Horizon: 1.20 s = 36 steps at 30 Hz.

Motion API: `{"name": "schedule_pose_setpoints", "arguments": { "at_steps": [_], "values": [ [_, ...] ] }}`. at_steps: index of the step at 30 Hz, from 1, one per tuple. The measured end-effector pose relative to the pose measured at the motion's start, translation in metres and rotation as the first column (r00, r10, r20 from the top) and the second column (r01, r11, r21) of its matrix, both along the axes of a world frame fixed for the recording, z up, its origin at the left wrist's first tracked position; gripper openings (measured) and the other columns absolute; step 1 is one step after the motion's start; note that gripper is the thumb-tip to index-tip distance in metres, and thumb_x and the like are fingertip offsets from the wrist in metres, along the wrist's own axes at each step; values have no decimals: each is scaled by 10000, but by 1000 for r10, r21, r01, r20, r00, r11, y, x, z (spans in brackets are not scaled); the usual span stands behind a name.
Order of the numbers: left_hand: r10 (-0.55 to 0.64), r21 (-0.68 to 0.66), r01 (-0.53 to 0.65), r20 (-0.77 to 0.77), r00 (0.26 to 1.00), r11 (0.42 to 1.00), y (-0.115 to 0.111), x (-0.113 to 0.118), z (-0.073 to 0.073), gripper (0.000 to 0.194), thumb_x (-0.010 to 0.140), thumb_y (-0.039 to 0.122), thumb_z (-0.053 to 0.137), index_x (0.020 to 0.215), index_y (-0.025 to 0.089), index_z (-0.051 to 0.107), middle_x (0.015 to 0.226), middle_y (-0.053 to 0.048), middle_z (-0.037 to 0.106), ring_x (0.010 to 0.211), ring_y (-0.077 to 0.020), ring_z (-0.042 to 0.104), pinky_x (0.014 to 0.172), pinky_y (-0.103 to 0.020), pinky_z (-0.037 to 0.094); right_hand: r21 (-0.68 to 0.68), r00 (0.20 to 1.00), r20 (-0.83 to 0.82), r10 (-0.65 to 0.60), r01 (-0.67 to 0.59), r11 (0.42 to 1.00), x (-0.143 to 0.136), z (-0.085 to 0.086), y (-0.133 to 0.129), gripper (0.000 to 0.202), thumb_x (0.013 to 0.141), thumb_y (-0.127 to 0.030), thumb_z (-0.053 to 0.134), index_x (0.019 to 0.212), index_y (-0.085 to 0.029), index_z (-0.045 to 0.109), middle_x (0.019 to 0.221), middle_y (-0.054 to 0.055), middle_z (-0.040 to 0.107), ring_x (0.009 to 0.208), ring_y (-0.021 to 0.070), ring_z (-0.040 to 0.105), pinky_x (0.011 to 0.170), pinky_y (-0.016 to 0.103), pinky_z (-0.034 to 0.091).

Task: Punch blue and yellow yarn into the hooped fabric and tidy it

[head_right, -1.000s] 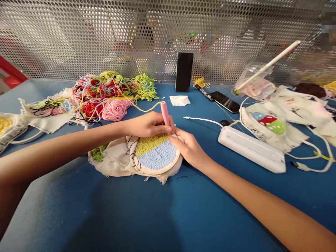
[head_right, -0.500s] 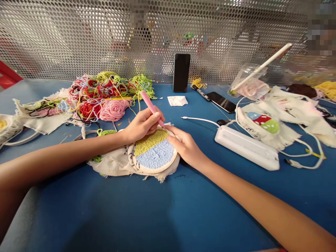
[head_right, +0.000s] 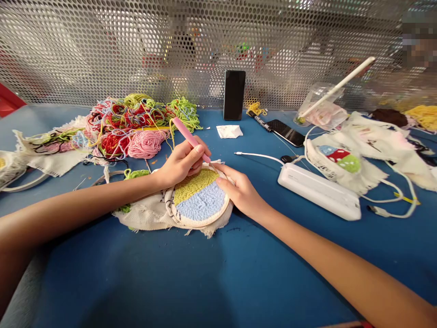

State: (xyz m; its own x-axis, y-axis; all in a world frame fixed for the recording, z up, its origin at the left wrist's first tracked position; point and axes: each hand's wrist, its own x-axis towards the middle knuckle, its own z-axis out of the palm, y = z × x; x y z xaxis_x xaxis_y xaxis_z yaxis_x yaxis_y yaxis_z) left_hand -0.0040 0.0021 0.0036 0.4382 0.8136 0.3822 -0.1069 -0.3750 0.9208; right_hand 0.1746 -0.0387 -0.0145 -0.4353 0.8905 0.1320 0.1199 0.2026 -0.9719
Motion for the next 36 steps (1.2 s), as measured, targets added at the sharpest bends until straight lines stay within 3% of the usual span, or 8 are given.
{"name": "schedule_pose_setpoints", "arguments": {
  "at_steps": [5, 10, 15, 25, 32, 36],
  "values": [
    [-12, 33, 13, -45, 999, 999, 2, -1, 1, 307, 875, 454, 414, 805, 164, 485, 571, 40, 457, 423, -32, 358, 380, -172, 296, 14, 1000, 25, -7, 6, 1000, 0, 0, 0, 436, 852, -345, 498, 1279, -261, 478, 1295, 30, 524, 1220, 220, 450, 1017, 407, 353],
    [116, 314, -44, -216, 970, 948, 2, -1, 6, 313, 896, 414, 373, 787, 156, 512, 705, -17, 546, 607, -66, 506, 551, -191, 422, 23, 999, 33, -20, 19, 1000, 0, 0, -1, 440, 853, -339, 495, 1285, -256, 472, 1277, 33, 538, 1191, 227, 477, 996, 406, 371],
    [135, 506, 54, -330, 934, 861, -2, 0, 13, 256, 903, 323, 381, 780, 149, 523, 762, -31, 574, 660, -82, 530, 629, -216, 431, 65, 998, 59, -23, 19, 998, -1, 2, -2, 411, 864, -322, 479, 1268, -248, 491, 1254, 33, 553, 1156, 225, 501, 981, 400, 378],
    [146, 520, 157, -495, 857, 840, -3, 7, 19, 233, 890, 299, 384, 756, 146, 498, 704, -34, 588, 577, -92, 502, 557, -224, 392, 109, 995, 92, -34, 24, 994, -1, 3, -3, 393, 867, -328, 466, 1248, -240, 510, 1188, 29, 592, 1096, 237, 532, 936, 393, 410],
    [154, 466, 152, -556, 817, 872, -8, 12, 7, 270, 895, 307, 369, 721, 140, 490, 663, -26, 577, 549, -92, 482, 537, -226, 363, 119, 995, 95, -40, 28, 992, -1, 1, -3, 339, 870, -328, 463, 1185, -240, 554, 1125, 22, 614, 1036, 216, 553, 883, 348, 435],
    [142, 415, 127, -559, 817, 901, -7, 12, 9, 267, 888, 306, 387, 736, 127, 515, 648, -22, 578, 543, -88, 487, 524, -221, 368, 88, 996, 82, -29, 22, 996, -1, 1, -4, 350, 869, -333, 468, 1199, -239, 538, 1115, 25, 615, 1029, 214, 552, 876, 349, 434]
  ]
}}
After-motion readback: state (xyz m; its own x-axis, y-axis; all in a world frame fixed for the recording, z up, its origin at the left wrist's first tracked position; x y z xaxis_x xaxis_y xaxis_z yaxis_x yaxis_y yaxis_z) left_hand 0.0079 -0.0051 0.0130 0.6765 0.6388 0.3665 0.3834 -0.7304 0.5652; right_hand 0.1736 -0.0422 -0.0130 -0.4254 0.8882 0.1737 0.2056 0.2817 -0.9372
